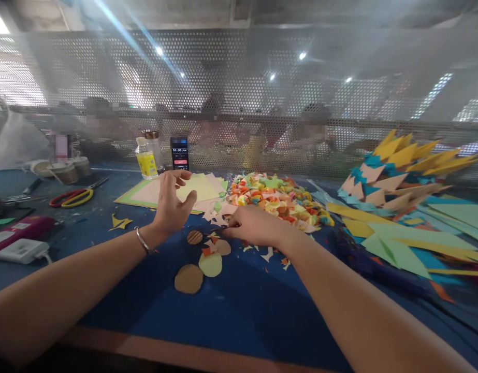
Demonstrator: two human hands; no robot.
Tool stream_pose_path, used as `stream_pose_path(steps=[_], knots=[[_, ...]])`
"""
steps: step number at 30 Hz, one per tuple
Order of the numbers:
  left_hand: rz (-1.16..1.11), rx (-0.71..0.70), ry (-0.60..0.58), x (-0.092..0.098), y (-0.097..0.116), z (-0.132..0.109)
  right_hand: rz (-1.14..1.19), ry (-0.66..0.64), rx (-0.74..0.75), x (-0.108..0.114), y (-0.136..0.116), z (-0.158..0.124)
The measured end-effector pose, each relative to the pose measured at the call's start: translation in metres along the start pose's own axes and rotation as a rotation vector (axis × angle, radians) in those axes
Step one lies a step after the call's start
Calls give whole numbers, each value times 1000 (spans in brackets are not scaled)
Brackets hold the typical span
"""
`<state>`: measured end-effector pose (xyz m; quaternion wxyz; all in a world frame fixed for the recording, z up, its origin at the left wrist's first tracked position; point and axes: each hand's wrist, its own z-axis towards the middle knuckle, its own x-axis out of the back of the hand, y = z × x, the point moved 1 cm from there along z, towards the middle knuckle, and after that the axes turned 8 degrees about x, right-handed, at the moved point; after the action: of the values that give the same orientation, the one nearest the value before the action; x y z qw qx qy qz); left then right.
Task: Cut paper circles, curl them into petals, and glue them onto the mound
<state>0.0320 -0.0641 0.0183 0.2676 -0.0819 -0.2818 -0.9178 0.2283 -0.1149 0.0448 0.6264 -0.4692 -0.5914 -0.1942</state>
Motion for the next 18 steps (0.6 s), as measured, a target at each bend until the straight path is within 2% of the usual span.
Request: stream_pose_path(steps=[4, 9, 14, 16, 18], knots=[[-37, 75, 11, -3, -8, 1, 36, -86, 46, -2, -5, -1], [-65, 144, -10, -5, -19, 4, -137, 90, -37, 2, -3, -1], [-73, 173, -24, -7, -21, 4, 52, -65, 34, 3, -11, -8], [-72, 178, -21, -8, -22, 5, 53, -75, 53, 1, -13, -8], [-74, 179, -19, -8, -22, 5, 0, -28, 39, 0, -12, -6]])
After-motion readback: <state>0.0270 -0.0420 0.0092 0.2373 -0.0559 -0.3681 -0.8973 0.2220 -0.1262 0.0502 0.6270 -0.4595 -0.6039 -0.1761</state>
